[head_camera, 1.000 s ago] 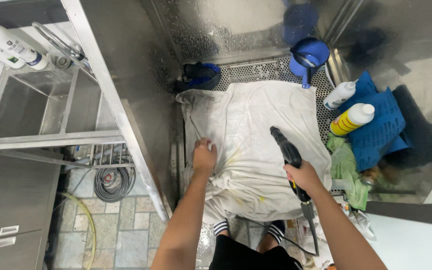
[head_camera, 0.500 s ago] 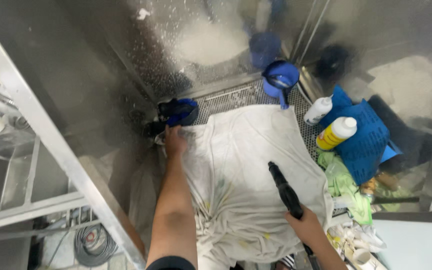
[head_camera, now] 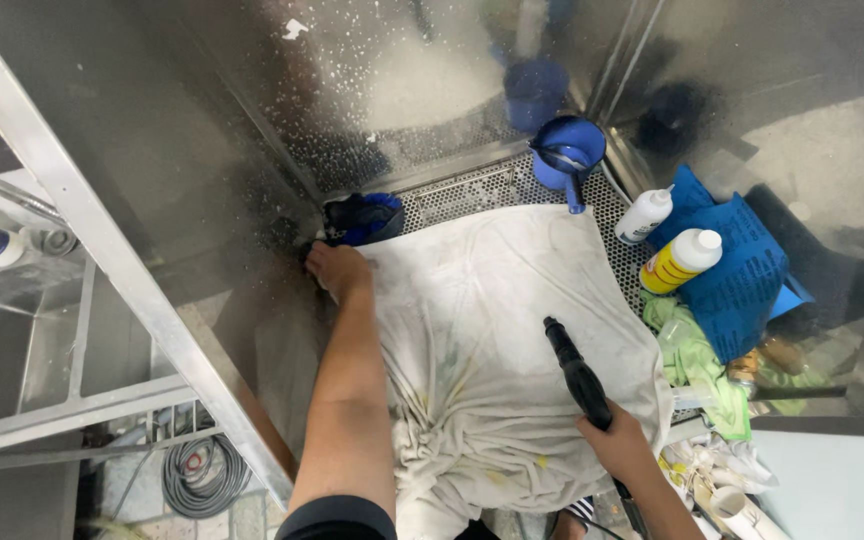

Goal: The person washes a white cloth in a stainless steel sink, then moves it to a perforated metal tray. They unfold and spread the cloth, then use a handheld pressure washer to spray and clean the fabric repeatedly, focusing on stained areas.

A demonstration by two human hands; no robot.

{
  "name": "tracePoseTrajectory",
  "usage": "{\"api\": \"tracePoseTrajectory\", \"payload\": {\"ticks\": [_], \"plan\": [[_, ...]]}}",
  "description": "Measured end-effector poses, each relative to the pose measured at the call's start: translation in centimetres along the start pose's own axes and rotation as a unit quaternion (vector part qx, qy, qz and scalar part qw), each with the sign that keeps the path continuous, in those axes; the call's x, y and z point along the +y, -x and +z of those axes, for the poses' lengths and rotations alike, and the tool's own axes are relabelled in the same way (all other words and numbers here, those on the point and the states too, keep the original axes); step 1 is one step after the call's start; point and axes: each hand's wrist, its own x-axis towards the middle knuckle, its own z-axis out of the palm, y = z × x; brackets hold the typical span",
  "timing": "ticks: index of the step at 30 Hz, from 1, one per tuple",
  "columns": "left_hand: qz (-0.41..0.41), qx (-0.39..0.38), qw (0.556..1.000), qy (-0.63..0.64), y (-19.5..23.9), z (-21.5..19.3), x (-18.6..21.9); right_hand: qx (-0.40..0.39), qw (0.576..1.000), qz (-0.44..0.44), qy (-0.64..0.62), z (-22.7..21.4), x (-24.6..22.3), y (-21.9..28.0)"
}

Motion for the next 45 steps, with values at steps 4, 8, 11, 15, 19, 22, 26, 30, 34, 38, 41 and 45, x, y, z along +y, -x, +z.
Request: {"api": "tracePoseTrajectory", "payload": {"ticks": [4, 8, 11, 15, 19, 22, 26, 30, 34, 38, 41, 45], "plan": [[0.021, 0.113, 0.993, 0.011, 3.1, 0.0, 2.5, 0.001, 1.000, 0.008, 0.000, 0.2, 0.5, -0.1], [0.021, 0.144, 0.933, 0.330, 10.9, 2.5, 1.8, -0.005, 1.000, -0.008, -0.006, 0.0, 0.6, -0.7], [0.011, -0.009, 0.975, 0.222, 18.8, 3.6, -1.2, -0.020, 1.000, -0.013, -0.017, -0.3, 0.8, -1.1], [-0.026, 0.021, 0.978, 0.205, 24.2, 3.6, -4.8, -0.050, 0.998, -0.007, -0.035, -0.9, 0.8, -1.5], [-0.048, 0.041, 0.981, 0.181, 24.7, 5.0, -7.0, -0.043, 0.998, -0.026, -0.035, -0.8, 0.5, -1.2], [0.043, 0.094, 0.958, 0.268, 23.0, 6.0, -8.7, -0.037, 0.998, -0.039, -0.037, -0.7, 0.0, -1.3], [-0.057, 0.061, 0.918, 0.388, 21.5, 4.9, -9.4, -0.051, 0.997, -0.040, -0.037, -1.1, -0.1, -1.2], [0.160, 0.069, 0.953, 0.246, 26.4, 1.7, -5.2, -0.058, 0.996, -0.042, -0.045, -1.3, -0.4, -1.4], [0.309, -0.049, 0.946, 0.081, 35.5, -0.8, -2.8, -0.068, 0.994, -0.052, -0.061, -1.4, 0.2, -1.3], [0.261, -0.065, 0.954, 0.131, 38.5, -2.2, -3.1, -0.082, 0.991, -0.058, -0.091, -1.7, -0.3, -2.0], [0.239, -0.102, 0.958, 0.121, 39.7, -1.9, -4.0, -0.079, 0.994, -0.055, -0.055, -2.1, -0.9, -1.4], [0.300, -0.137, 0.943, 0.047, 39.3, -0.7, -2.9, -0.156, 0.986, -0.047, -0.048, -3.8, -2.5, 1.1]]}}
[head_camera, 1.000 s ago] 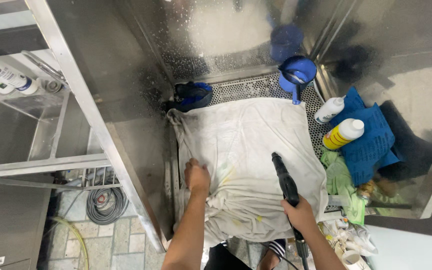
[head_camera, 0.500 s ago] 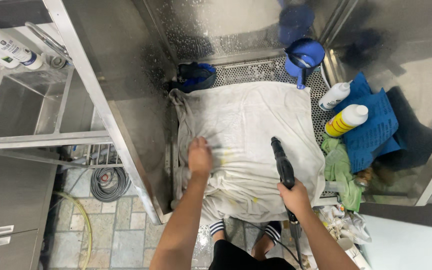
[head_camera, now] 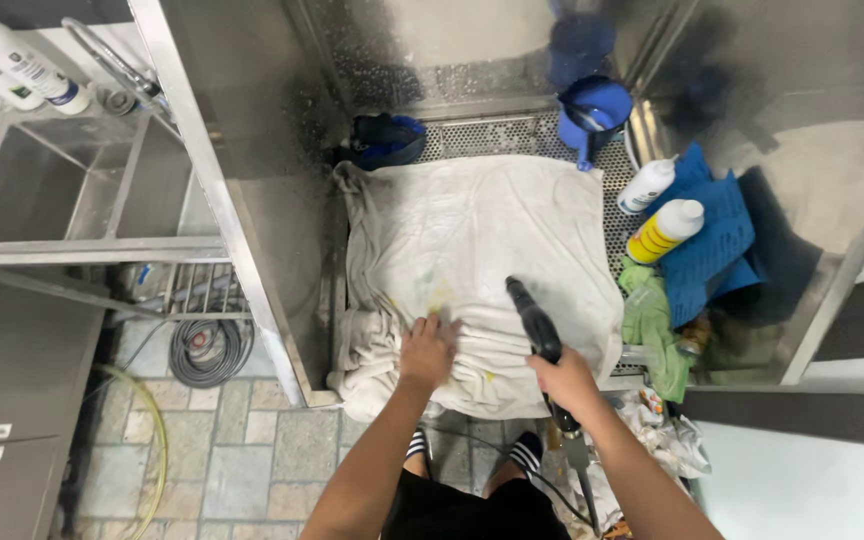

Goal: The person washes a white cloth in a stainless steel sink, then moves it to a perforated metal tray. They unfold and spread the cloth, then use a handheld pressure washer to spray and clean the fabric repeatedly, focusing on stained areas.

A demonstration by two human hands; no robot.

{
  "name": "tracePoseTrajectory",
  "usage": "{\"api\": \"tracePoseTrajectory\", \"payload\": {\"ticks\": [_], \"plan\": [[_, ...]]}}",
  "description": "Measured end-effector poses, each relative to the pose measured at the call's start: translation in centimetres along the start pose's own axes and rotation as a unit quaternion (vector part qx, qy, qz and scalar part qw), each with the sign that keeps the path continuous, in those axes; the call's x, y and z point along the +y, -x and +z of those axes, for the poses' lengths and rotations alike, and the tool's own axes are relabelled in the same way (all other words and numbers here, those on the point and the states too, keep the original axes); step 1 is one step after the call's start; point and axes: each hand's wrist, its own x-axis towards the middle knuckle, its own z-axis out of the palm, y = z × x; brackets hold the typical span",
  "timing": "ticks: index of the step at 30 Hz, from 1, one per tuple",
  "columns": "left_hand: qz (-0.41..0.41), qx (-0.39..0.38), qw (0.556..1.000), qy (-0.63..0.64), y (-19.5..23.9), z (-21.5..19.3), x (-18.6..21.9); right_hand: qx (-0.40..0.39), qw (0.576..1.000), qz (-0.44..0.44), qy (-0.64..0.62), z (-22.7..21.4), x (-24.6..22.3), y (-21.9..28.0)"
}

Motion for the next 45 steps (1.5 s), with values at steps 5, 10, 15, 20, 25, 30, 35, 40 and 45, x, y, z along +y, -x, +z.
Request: {"api": "tracePoseTrajectory", "payload": {"ticks": [5, 10, 15, 20, 25, 30, 35, 40, 45], "plan": [[0.164, -0.030, 0.974, -0.152, -0.2, 1.4, 0.6, -0.067, 0.997, 0.028, -0.037, 1.0, -2.2, 6.8], [0.180, -0.122, 0.973, -0.084, 0.8, 1.0, 0.3, -0.017, 0.997, 0.078, -0.008, 2.9, -4.4, 11.4], [0.183, -0.153, 0.970, -0.049, 1.2, -0.3, -0.4, 0.009, 0.994, 0.110, -0.018, 5.6, -6.1, 12.4], [0.198, -0.111, 0.974, -0.022, 1.6, -0.3, -0.7, 0.037, 0.993, 0.092, -0.064, 6.2, -7.9, 12.0], [0.183, -0.172, 0.967, -0.041, 1.2, -0.9, -0.4, 0.044, 0.993, 0.072, -0.085, 6.1, -9.2, 11.8], [0.176, -0.197, 0.963, -0.051, 1.0, -1.6, 0.0, 0.042, 0.992, 0.099, -0.070, 5.5, -10.2, 11.0], [0.163, -0.200, 0.965, -0.041, 1.1, -1.9, 0.2, 0.039, 0.994, 0.074, -0.064, 4.7, -10.8, 9.6], [0.153, -0.186, 0.970, -0.021, 1.4, -1.8, 0.3, 0.013, 0.992, 0.097, -0.083, 5.1, -10.0, 8.2], [0.144, -0.192, 0.971, -0.020, 1.5, -1.5, 0.5, 0.009, 0.993, 0.052, -0.102, 4.5, -9.8, 6.0]]}}
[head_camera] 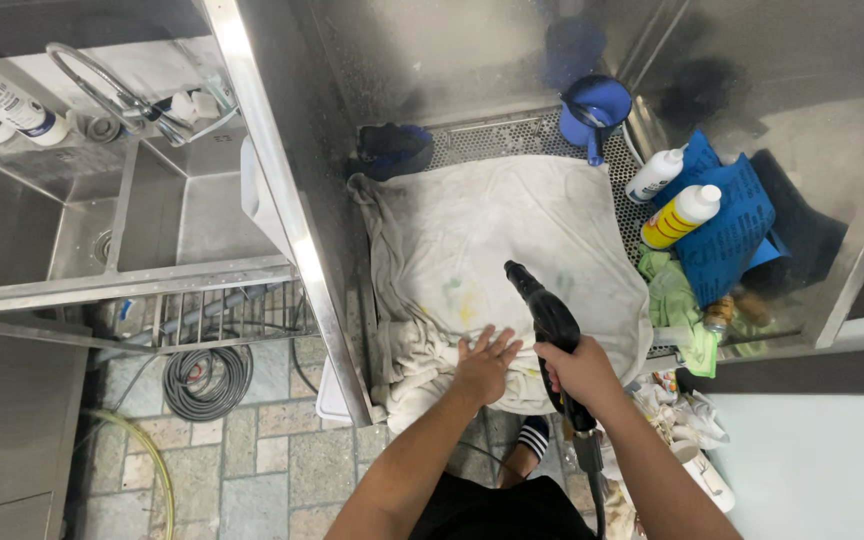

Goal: The person washes a white cloth in a stainless steel sink, then moves it to a perforated metal tray. They unfold and spread the cloth, then use a handheld pressure washer to spray and clean the fabric repeatedly, focusing on stained areas.

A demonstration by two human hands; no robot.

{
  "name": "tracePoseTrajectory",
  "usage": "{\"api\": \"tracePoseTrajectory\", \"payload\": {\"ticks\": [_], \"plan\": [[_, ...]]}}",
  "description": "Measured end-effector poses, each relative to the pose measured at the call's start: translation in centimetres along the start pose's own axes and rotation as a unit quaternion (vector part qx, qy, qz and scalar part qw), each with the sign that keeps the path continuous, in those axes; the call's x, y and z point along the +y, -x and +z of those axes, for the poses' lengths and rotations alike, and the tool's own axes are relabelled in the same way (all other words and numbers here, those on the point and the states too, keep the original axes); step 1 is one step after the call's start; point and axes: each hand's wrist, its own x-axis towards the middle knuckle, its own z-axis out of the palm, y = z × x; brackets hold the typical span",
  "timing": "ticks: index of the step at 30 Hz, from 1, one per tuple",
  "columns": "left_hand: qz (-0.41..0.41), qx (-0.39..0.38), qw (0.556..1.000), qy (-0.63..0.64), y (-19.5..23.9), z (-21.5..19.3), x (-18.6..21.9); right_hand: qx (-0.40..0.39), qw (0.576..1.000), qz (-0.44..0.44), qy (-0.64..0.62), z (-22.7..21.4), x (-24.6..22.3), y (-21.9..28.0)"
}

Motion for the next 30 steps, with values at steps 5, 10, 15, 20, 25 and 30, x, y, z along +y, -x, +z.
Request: {"api": "tracePoseTrajectory", "payload": {"ticks": [5, 10, 15, 20, 25, 30], "plan": [[-0.003, 0.022, 1.000, 0.000, -0.2, 0.1, 0.1, -0.021, 1.000, 0.000, -0.019, 0.0, -1.4, -1.7], [-0.006, 0.021, 1.000, -0.004, -0.2, 0.5, 0.3, -0.012, 1.000, 0.005, -0.020, 0.1, -3.6, -2.8], [-0.007, 0.020, 1.000, 0.012, -0.3, 0.3, 0.3, -0.019, 0.999, -0.007, -0.044, 0.2, -5.8, -3.9], [-0.005, 0.029, 0.999, 0.011, -0.2, 0.4, 0.2, -0.009, 0.999, -0.007, -0.038, 0.6, -7.6, -5.1], [-0.002, 0.041, 0.999, 0.012, -0.4, 0.9, 0.1, -0.010, 0.999, -0.007, -0.039, 0.9, -9.0, -6.0], [-0.003, 0.049, 0.999, 0.014, -0.4, 1.1, 0.0, -0.013, 0.999, -0.017, -0.041, 1.0, -9.5, -6.1]]}}
